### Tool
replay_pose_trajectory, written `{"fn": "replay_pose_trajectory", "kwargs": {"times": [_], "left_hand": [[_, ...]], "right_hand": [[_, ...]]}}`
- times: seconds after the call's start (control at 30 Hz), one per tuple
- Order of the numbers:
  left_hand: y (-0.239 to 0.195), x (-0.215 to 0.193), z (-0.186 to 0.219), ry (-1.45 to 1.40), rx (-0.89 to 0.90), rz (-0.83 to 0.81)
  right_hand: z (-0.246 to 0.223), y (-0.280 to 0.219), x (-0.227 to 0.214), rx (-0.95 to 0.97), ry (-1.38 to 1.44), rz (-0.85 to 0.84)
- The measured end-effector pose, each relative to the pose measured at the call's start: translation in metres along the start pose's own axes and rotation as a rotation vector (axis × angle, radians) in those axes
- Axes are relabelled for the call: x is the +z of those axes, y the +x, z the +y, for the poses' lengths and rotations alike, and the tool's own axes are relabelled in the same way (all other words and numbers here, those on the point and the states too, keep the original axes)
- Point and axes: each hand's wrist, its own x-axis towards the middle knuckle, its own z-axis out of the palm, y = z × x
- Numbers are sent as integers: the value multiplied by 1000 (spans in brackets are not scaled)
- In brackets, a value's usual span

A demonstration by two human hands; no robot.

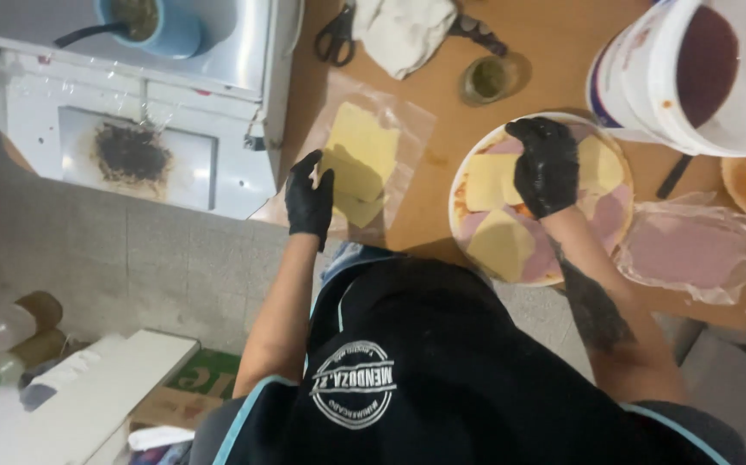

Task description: The person spreads tomato sauce on a pizza base using a spoon, then places slices of ham and cheese on top. They add sliced jalapeños and sprinkle dried herbs over the pizza.

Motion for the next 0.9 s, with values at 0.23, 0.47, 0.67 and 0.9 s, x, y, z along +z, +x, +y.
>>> {"fn": "replay_pose_trajectory", "kwargs": {"times": [0.23, 0.47, 0.67, 0.9], "left_hand": [[19, 10, -36, 215, 461, -128], [23, 5, -69, 315, 833, -277], [34, -2, -73, 302, 941, -318], [55, -23, -43, 66, 826, -551]], "right_hand": [[-177, 54, 4, 82, 644, -217], [-245, 87, 69, -50, 482, -259], [-262, 90, 82, 27, 324, -304], [-216, 110, 9, 687, 965, -96]]}}
